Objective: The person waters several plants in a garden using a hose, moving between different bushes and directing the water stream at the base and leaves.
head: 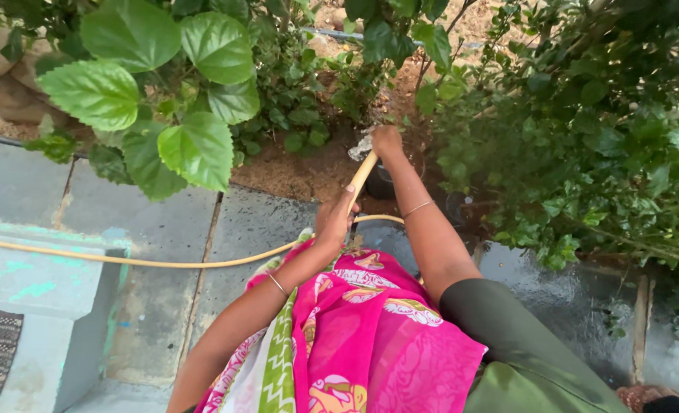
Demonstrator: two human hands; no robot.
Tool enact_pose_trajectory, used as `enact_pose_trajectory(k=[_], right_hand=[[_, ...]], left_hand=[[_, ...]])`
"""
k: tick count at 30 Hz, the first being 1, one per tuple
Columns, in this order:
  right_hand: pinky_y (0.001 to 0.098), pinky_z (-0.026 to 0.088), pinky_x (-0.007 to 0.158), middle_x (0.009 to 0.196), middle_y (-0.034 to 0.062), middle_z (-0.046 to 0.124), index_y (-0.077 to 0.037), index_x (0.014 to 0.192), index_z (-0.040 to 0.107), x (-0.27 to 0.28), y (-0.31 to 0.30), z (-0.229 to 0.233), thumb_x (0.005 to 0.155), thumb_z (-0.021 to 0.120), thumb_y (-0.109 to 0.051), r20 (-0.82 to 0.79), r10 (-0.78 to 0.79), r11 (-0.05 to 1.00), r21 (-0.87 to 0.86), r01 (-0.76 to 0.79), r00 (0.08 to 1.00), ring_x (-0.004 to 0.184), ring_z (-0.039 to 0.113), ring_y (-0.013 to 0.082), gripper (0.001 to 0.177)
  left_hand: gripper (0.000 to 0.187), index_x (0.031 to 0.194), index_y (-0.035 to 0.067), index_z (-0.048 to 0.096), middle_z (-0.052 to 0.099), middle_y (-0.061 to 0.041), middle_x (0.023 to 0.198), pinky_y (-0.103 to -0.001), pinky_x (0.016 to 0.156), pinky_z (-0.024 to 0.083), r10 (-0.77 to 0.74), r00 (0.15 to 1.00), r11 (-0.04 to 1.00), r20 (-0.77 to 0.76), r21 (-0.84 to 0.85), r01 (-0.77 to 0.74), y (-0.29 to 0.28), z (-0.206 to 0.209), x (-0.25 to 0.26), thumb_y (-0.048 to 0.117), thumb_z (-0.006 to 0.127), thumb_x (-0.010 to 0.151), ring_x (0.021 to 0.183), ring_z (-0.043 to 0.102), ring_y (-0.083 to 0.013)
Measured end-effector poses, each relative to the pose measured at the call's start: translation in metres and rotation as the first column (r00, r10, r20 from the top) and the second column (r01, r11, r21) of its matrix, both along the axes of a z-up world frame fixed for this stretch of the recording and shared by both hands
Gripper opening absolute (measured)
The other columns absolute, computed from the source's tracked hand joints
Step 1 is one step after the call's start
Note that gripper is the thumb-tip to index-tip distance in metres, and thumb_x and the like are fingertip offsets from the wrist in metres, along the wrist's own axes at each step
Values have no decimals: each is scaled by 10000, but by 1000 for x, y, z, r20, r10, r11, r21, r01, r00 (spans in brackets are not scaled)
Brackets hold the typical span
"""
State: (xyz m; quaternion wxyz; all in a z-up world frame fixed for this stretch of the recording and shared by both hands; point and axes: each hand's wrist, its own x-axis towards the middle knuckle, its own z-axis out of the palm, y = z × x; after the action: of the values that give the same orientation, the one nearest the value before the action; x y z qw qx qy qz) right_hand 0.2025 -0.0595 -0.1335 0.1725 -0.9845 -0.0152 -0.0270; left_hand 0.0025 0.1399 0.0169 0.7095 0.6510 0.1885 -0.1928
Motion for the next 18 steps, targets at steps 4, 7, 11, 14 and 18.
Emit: enact_pose_trajectory(k=[4,7,11,14,18], right_hand=[[456,551,807,944,223,735,-34,957,779,-5,4,-7,1023,591,-236,-70,-231,842,485,235,971,891,700,382,284],[343,534,784,972,92,792,-70,1100,779,-6,8,-6,938,592,-140,-156,-297,517,803,296,942,853,717,231,258],[288,471,694,958,49,695,23,1188,742,-4,11,1,1011,626,-106,-340,-135,108,929,355,931,809,577,154,247],[246,553,723,1016,35,739,46,1197,689,2,15,6,965,589,-76,-435,-99,-64,900,431,895,838,672,111,281],[244,472,608,900,29,666,47,1207,711,-1,16,8,983,567,-90,-391,-133,38,916,399,911,691,565,107,299]], left_hand=[[526,724,66,631,464,25,528,-266,450,302,11,999,996,33,-87,-8,-1,-6,1,535,617,961,462,433,-76],[527,723,63,623,465,33,541,-266,448,293,20,1000,993,22,-116,-17,1,-3,8,533,626,962,464,427,-76],[536,715,59,626,445,24,522,-263,439,274,11,999,991,31,-131,-7,6,3,10,536,626,958,451,413,-80],[548,707,63,629,479,34,530,-257,442,308,-9,1000,999,-23,-40,9,8,8,11,553,610,953,459,438,-72],[537,707,67,631,471,24,529,-258,440,304,-4,1000,998,-12,-69,3,9,4,9,546,624,951,457,437,-77]])
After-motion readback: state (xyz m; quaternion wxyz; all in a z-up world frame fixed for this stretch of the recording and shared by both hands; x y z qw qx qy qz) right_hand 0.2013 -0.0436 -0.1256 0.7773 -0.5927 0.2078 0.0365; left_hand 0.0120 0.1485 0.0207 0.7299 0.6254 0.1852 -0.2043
